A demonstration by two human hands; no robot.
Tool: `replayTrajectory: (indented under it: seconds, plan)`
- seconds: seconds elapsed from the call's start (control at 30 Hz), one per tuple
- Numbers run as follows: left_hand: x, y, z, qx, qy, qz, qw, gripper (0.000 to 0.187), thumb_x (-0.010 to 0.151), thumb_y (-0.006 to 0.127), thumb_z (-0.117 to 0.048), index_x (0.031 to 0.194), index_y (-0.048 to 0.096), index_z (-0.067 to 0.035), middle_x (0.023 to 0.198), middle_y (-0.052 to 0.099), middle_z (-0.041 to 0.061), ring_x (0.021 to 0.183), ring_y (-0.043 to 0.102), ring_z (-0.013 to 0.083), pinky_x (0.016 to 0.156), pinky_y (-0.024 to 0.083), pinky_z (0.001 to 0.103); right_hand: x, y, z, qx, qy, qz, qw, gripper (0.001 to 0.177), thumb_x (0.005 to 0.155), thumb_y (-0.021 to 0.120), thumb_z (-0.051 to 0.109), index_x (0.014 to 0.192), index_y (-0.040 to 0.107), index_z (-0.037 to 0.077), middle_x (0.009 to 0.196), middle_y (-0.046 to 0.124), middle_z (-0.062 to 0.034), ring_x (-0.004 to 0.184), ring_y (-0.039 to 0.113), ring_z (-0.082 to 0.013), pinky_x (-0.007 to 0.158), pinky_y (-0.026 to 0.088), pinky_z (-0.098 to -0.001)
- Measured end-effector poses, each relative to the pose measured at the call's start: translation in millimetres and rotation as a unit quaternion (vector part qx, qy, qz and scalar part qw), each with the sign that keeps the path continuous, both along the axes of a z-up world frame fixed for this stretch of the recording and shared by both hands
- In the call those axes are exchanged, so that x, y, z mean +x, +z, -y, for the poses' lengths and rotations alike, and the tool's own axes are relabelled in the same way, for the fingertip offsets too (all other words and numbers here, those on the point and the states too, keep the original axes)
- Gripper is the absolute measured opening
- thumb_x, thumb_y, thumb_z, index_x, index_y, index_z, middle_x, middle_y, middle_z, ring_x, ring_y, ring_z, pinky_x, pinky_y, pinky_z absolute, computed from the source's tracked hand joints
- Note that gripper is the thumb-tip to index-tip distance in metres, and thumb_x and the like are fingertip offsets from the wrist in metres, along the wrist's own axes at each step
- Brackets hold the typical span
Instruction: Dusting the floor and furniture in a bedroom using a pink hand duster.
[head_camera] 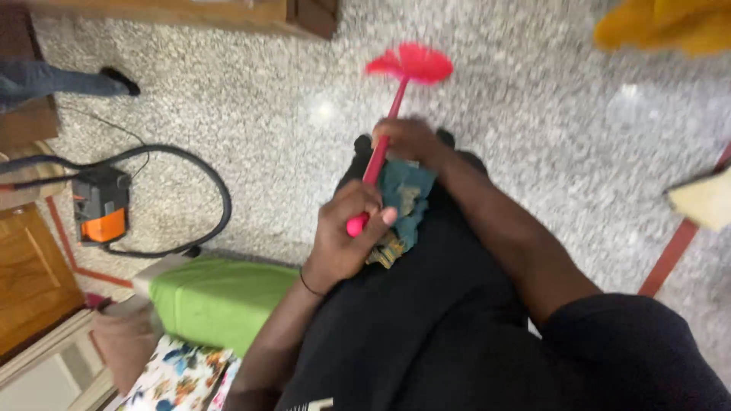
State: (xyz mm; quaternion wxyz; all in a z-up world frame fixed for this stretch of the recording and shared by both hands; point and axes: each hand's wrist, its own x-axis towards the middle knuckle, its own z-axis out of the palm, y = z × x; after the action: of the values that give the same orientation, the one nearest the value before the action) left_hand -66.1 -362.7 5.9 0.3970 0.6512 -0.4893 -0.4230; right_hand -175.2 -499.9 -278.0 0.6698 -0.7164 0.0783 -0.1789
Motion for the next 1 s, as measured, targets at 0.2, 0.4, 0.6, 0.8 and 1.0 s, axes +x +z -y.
replayTrajectory:
  seconds: [0.2, 0.4, 0.6, 0.8, 1.0]
  plan:
    - [6, -8, -9, -0.087, -0.108, -0.026, 0.990, 0.024, 0.099, 0.073, -0.015, 0.086, 0.057, -0.004, 0.091, 0.060, 0.010, 0.087, 0.064, 0.0253, 0.082, 0.053, 0.036, -27, -39, -17, -0.119, -0.325, 0.017, 0.938, 0.034, 0.094, 0.080, 0.010, 0.122, 0.062, 0.004, 0.126, 0.065, -0.0175, 0.121, 0.064, -0.0321, 0.106, 0.051, -0.0379]
    - [12, -88, -71, -0.097, -0.197, -0.013, 0.975, 0.031, 0.096, 0.077, -0.024, 0.083, 0.056, -0.005, 0.084, 0.056, 0.009, 0.077, 0.063, 0.0287, 0.071, 0.051, 0.039, -66, -106, -59, -0.178, -0.305, -0.131, 0.926, 0.035, 0.087, 0.085, 0.010, 0.113, 0.062, 0.005, 0.127, 0.063, -0.0159, 0.126, 0.061, -0.0337, 0.108, 0.051, -0.0412]
    - [85, -66, -188, -0.038, -0.139, -0.012, 0.990, 0.025, 0.097, 0.073, -0.021, 0.083, 0.060, -0.005, 0.082, 0.059, 0.009, 0.073, 0.064, 0.0269, 0.068, 0.051, 0.038, 14, -164, -208, -0.035, -0.182, -0.127, 0.975, 0.026, 0.087, 0.084, 0.013, 0.101, 0.063, 0.007, 0.104, 0.063, -0.0128, 0.103, 0.062, -0.0309, 0.093, 0.052, -0.0400]
    - [132, -23, -285, -0.016, -0.024, 0.050, 0.998, 0.025, 0.096, 0.076, -0.019, 0.081, 0.061, -0.006, 0.087, 0.065, 0.009, 0.077, 0.067, 0.0269, 0.070, 0.053, 0.036, 126, -131, -270, -0.167, -0.038, -0.072, 0.983, 0.022, 0.083, 0.081, 0.017, 0.093, 0.064, 0.006, 0.098, 0.065, -0.0135, 0.096, 0.064, -0.0352, 0.085, 0.052, -0.0435]
    - [125, 38, -307, -0.061, -0.044, 0.058, 0.995, 0.029, 0.092, 0.079, -0.020, 0.080, 0.058, -0.005, 0.091, 0.067, 0.009, 0.075, 0.070, 0.0285, 0.066, 0.054, 0.036, 135, 38, -271, -0.189, -0.056, -0.156, 0.968, 0.024, 0.091, 0.075, 0.032, 0.094, 0.064, 0.010, 0.104, 0.068, -0.0075, 0.101, 0.067, -0.0314, 0.083, 0.054, -0.0418]
